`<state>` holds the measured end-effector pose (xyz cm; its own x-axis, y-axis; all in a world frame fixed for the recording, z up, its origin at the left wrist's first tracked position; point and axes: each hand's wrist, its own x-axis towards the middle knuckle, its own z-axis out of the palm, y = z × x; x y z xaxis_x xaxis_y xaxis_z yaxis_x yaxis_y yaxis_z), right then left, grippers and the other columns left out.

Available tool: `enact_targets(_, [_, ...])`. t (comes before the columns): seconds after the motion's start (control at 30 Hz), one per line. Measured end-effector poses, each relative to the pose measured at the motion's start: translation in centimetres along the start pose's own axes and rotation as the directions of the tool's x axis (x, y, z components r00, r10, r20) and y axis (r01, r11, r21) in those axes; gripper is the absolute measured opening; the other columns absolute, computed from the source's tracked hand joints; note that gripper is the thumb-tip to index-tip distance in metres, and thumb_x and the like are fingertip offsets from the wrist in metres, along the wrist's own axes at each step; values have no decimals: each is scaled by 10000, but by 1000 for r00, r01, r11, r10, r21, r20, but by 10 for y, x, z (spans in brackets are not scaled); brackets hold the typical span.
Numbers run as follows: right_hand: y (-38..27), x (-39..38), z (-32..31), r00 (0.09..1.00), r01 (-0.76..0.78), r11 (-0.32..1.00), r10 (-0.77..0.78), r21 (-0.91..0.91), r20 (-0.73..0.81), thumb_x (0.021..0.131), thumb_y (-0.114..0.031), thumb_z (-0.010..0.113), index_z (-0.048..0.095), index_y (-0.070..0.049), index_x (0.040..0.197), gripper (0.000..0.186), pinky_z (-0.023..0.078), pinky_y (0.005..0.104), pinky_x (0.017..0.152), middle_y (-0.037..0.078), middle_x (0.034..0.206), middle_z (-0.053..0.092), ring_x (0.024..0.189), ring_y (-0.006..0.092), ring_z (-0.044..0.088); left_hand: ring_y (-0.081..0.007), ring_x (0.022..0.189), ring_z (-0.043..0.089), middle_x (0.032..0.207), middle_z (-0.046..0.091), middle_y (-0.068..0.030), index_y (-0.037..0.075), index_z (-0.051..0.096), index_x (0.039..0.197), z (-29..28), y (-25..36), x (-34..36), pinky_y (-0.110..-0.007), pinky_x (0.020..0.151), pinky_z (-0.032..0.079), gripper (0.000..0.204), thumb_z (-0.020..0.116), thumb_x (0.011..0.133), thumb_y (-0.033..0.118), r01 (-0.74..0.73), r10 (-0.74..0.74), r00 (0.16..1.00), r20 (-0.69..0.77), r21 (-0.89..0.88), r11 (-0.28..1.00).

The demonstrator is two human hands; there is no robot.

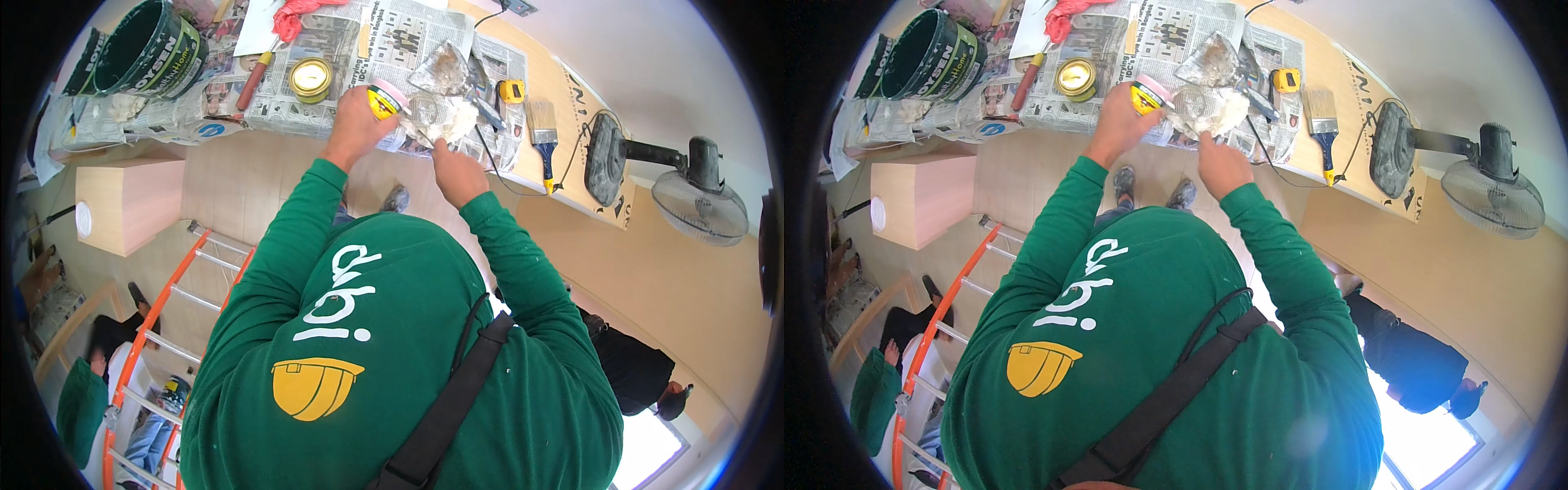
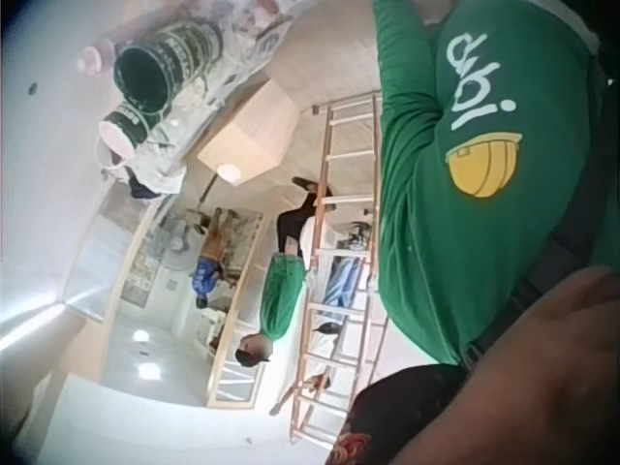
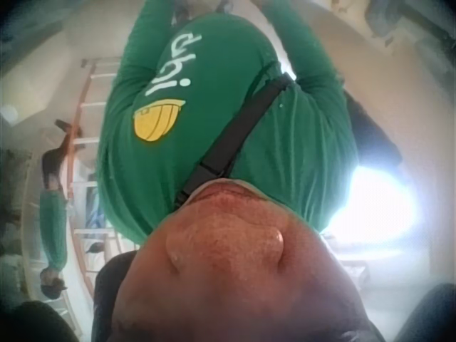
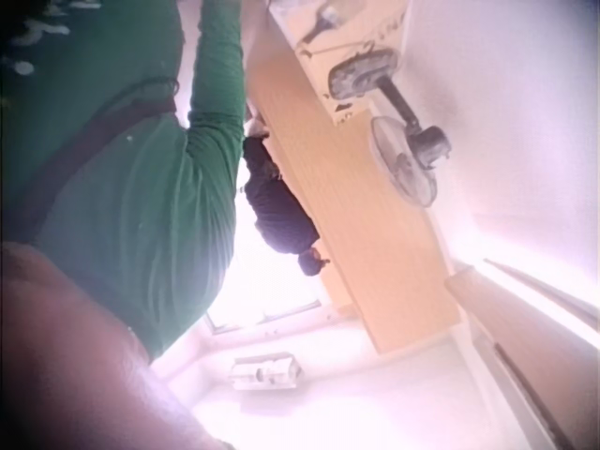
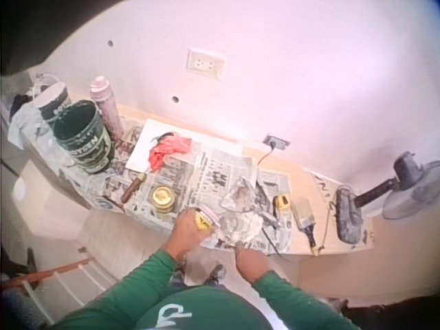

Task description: The person scrapes a red paste from a small container into a larger bucket of white paint using a putty knife. They then use a wooden stick to stir the mixture, blending the red paste into the white base. The person is standing at a workbench covered with newspapers and various painting supplies.

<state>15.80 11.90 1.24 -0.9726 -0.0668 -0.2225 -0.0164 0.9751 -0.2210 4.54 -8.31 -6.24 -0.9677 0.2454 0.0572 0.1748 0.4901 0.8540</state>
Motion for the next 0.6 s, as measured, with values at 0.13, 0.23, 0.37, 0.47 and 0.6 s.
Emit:
enact_targets(0.13, [35, -21, 23, 989, -143, 987, 146, 75, -26, 1099, -321, 474, 487, -64, 1166, 266, 505, 625, 673, 267, 757, 689, 738, 498, 677, -434, 1068, 629, 1106, 674, -255, -12, 647, 1147, -3, 4, -5, -510, 931, 492, 552, 888, 754, 291, -23, 23, 1000, 9, 21, 1000])
enact_targets(0.23, [21, -23, 4, 974, -178, 955, 206, 237, -99, 1103, -337, 474, 490, -61, 1178, 287, 491, 629, 674, 275, 756, 681, 743, 515, 663, -431, 1072, 627, 1108, 677, -250, -6, 654, 1153, 0, 5, 1, -507, 935, 491, 551, 885, 754, 296, -63, 66, 996, -54, 50, 997])
enact_targets(0.37, [14, -7, -16, 970, -140, 909, 206, 393, -131, 1089, -317, 521, 520, -34, 1114, 284, 473, 617, 655, 287, 734, 656, 736, 528, 644, -425, 1073, 624, 1109, 681, -239, 8, 660, 1162, -2, 6, -2, -502, 937, 493, 549, 885, 749, 291, -82, 85, 996, -41, 69, 994])
enact_targets(0.47, [30, 5, -10, 966, -133, 902, 211, 411, -149, 1081, -290, 546, 565, -19, 1102, 272, 484, 575, 654, 276, 762, 660, 749, 518, 648, -421, 1065, 625, 1097, 687, -225, 22, 675, 1138, -5, 11, -1, -498, 932, 494, 515, 884, 747, 284, -105, 105, 994, -1, 69, 992])
enact_targets(0.6, [49, 17, 7, 964, -103, 859, 210, 501, -163, 1067, -270, 563, 585, 0, 1084, 271, 501, 551, 688, 276, 836, 680, 801, 505, 663, -417, 1046, 628, 1074, 691, -211, 35, 690, 1104, -7, 14, 1, -493, 920, 494, 471, 881, 750, 278, -90, 89, 996, 31, 36, 995])
